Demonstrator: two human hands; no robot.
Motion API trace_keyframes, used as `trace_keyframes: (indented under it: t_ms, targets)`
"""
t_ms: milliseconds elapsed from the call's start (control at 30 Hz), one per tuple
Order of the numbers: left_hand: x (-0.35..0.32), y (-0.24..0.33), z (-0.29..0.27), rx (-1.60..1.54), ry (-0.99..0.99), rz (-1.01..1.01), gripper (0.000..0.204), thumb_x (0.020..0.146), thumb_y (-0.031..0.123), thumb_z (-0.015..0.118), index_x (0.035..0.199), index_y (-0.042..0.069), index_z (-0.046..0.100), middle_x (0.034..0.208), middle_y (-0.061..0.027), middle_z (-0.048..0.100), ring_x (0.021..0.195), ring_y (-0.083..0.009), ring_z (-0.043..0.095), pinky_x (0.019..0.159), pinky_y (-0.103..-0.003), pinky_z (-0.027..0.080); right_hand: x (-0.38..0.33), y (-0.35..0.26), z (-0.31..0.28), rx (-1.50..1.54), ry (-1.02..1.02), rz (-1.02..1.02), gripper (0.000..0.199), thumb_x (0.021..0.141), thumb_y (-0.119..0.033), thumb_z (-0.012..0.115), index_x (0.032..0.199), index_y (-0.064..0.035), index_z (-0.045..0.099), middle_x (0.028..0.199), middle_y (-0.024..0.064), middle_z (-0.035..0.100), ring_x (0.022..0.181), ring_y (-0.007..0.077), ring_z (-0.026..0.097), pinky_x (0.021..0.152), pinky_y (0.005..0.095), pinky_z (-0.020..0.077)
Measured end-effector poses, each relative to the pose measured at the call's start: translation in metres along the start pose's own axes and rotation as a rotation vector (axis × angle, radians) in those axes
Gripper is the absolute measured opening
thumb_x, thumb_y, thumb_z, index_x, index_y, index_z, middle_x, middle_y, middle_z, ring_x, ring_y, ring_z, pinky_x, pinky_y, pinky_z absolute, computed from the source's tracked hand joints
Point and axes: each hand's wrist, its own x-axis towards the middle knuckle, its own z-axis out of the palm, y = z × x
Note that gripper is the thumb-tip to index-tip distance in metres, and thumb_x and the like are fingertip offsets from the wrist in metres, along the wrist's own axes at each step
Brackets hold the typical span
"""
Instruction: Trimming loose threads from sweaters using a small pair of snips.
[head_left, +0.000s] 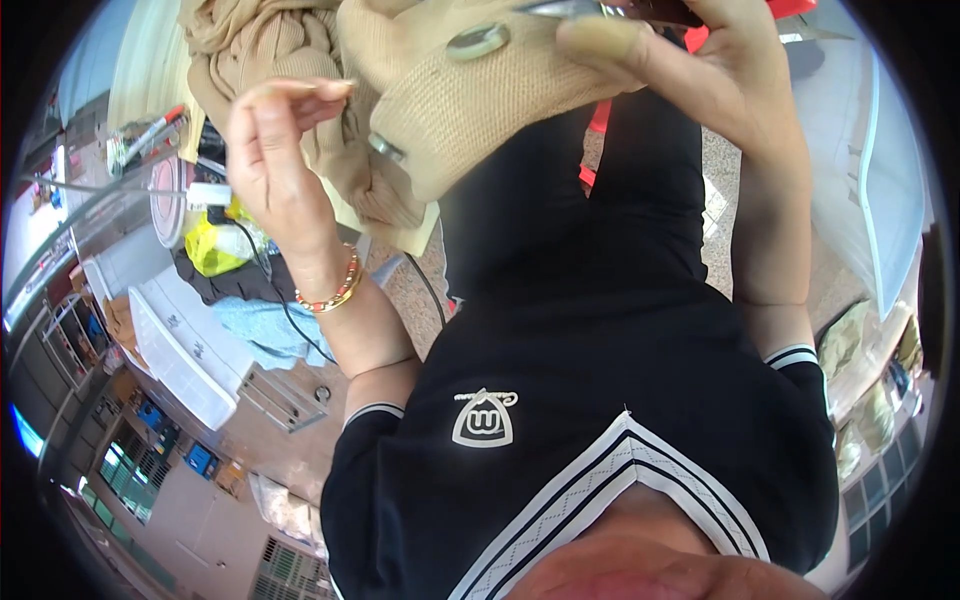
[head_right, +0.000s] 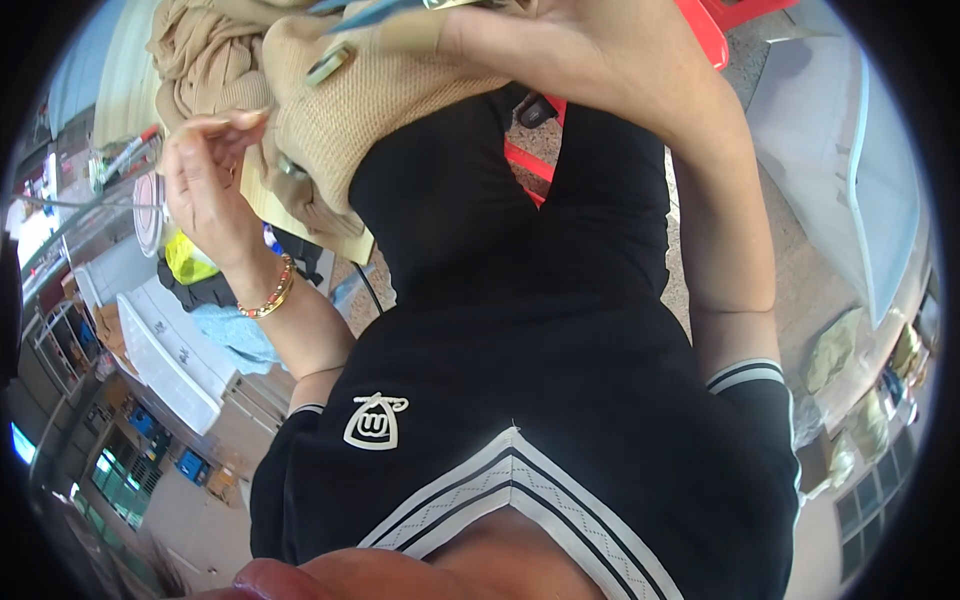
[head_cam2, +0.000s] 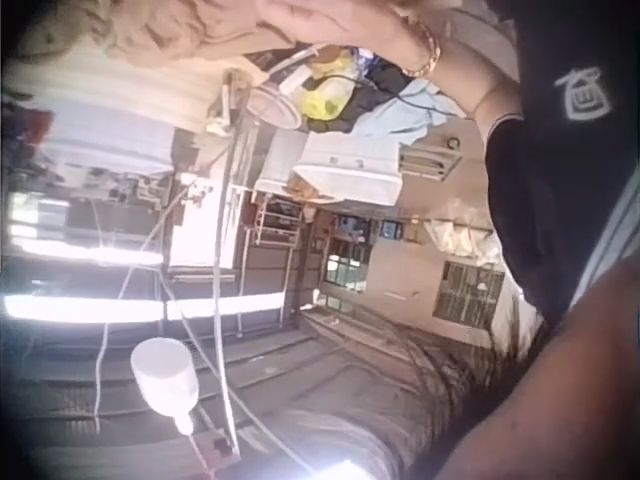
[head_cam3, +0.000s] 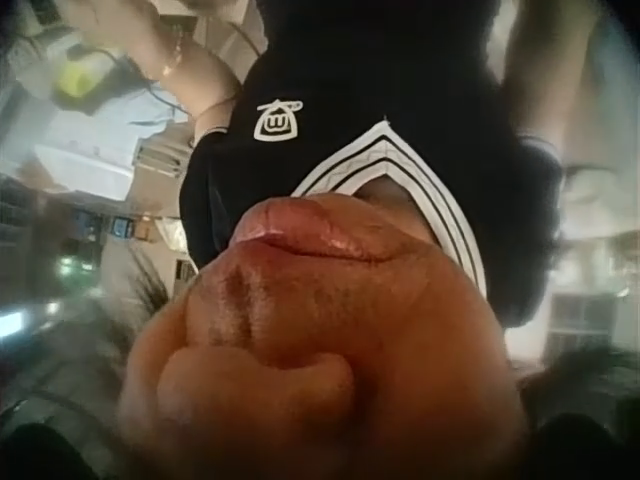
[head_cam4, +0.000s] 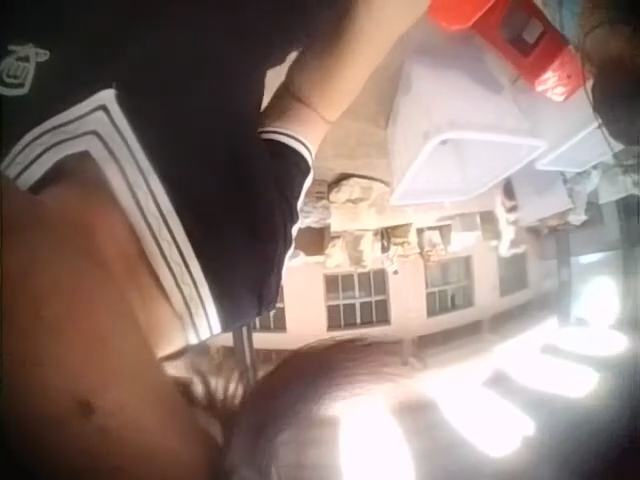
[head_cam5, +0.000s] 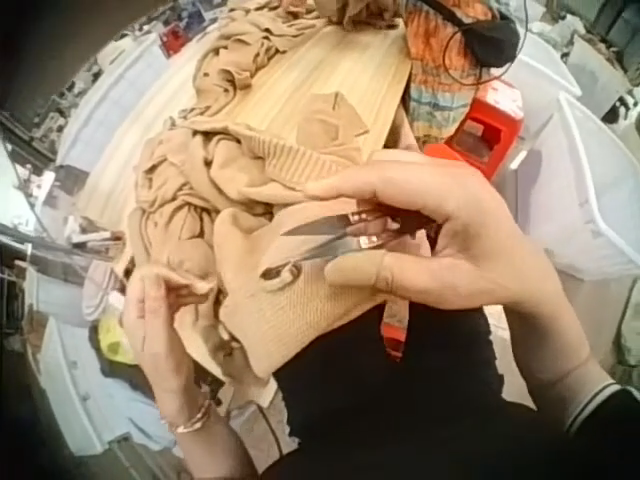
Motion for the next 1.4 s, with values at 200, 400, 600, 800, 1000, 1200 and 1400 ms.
trace_keyframes:
  t_ms: [200, 400, 600, 800, 1000, 1200, 1400]
  targets:
    - [-0.036, 0.007, -0.008, -0.023, -0.341, -0.395, 0.034, 0.086, 0.007, 0.07, 0.117, 0.0, 0.058, 0.106, -0.0022, 0.061, 0.099, -0.01, 0.057, 0.087, -0.025, 0.046, -0.002, 0.016, 0.015, 0.174, -0.181, 0.258, 0.033, 0.071, -0.009, 0.086, 0.095, -0.0016, 0.066, 0.077, -0.0037, 0.06, 0.068, 0.003, 0.051, 0.059, 0.019, 0.0403]
    - [-0.026, 0.028, -0.016, -0.143, -0.428, -0.401, 0.018, 0.087, 0.006, 0.07, 0.1, 0.002, 0.057, 0.089, 0.0014, 0.06, 0.08, -0.0034, 0.055, 0.073, -0.018, 0.043, -0.005, 0.007, 0.008, 0.323, -0.042, 0.119, 0.023, 0.071, -0.002, 0.082, 0.083, -0.0026, 0.062, 0.074, -0.003, 0.059, 0.069, 0.0028, 0.048, 0.059, 0.0181, 0.0357]
    - [-0.008, 0.063, 0.024, -0.367, -0.384, -0.284, 0.037, 0.088, -0.005, 0.061, 0.124, -0.007, 0.051, 0.104, -0.0108, 0.062, 0.094, -0.0115, 0.061, 0.082, -0.022, 0.047, -0.024, 0.04, -0.028, 0.306, 0.164, 0.153, 0.017, 0.08, -0.007, 0.075, 0.084, -0.003, 0.059, 0.074, -0.0003, 0.058, 0.063, 0.0062, 0.052, 0.056, 0.0199, 0.0384]
    - [-0.004, 0.043, 0.029, -0.034, -0.358, -0.161, 0.032, 0.093, -0.002, 0.057, 0.124, -0.006, 0.052, 0.105, -0.007, 0.062, 0.096, -0.0081, 0.057, 0.083, -0.021, 0.045, -0.022, 0.066, -0.02, 0.227, 0.119, 0.257, 0.013, 0.083, -0.002, 0.072, 0.091, -0.0024, 0.061, 0.081, -0.0043, 0.059, 0.074, 0.0025, 0.052, 0.065, 0.0183, 0.0425]
    - [-0.008, 0.046, 0.04, 0.397, -0.158, 0.164, 0.026, 0.078, 0.005, 0.076, 0.104, 0.004, 0.072, 0.096, -0.007, 0.063, 0.088, -0.0162, 0.058, 0.079, -0.026, 0.045, -0.027, 0.035, -0.006, 0.168, 0.175, 0.108, 0.037, 0.078, -0.003, 0.077, 0.111, -0.002, 0.061, 0.092, -0.0031, 0.057, 0.08, 0.003, 0.053, 0.07, 0.0187, 0.0428]
    - [-0.007, 0.04, 0.047, 0.47, -0.112, 0.192, 0.029, 0.072, 0.003, 0.081, 0.1, 0.006, 0.075, 0.091, -0.0052, 0.062, 0.08, -0.0125, 0.056, 0.073, -0.024, 0.044, -0.028, 0.006, -0.003, 0.218, -0.066, 0.138, 0.038, 0.076, -0.01, 0.081, 0.11, -0.0013, 0.066, 0.086, 0.0011, 0.059, 0.075, 0.0098, 0.054, 0.066, 0.0224, 0.0426]
    - [0.001, 0.04, 0.051, 0.425, -0.12, 0.215, 0.023, 0.073, -0.002, 0.079, 0.095, 0.005, 0.075, 0.087, -0.0055, 0.061, 0.079, -0.0125, 0.056, 0.071, -0.023, 0.044, -0.027, 0.004, 0.006, 0.03, -0.013, -0.14, 0.032, 0.075, -0.011, 0.078, 0.106, -0.0065, 0.07, 0.078, 0.0066, 0.056, 0.069, 0.0234, 0.058, 0.063, 0.0315, 0.0452]
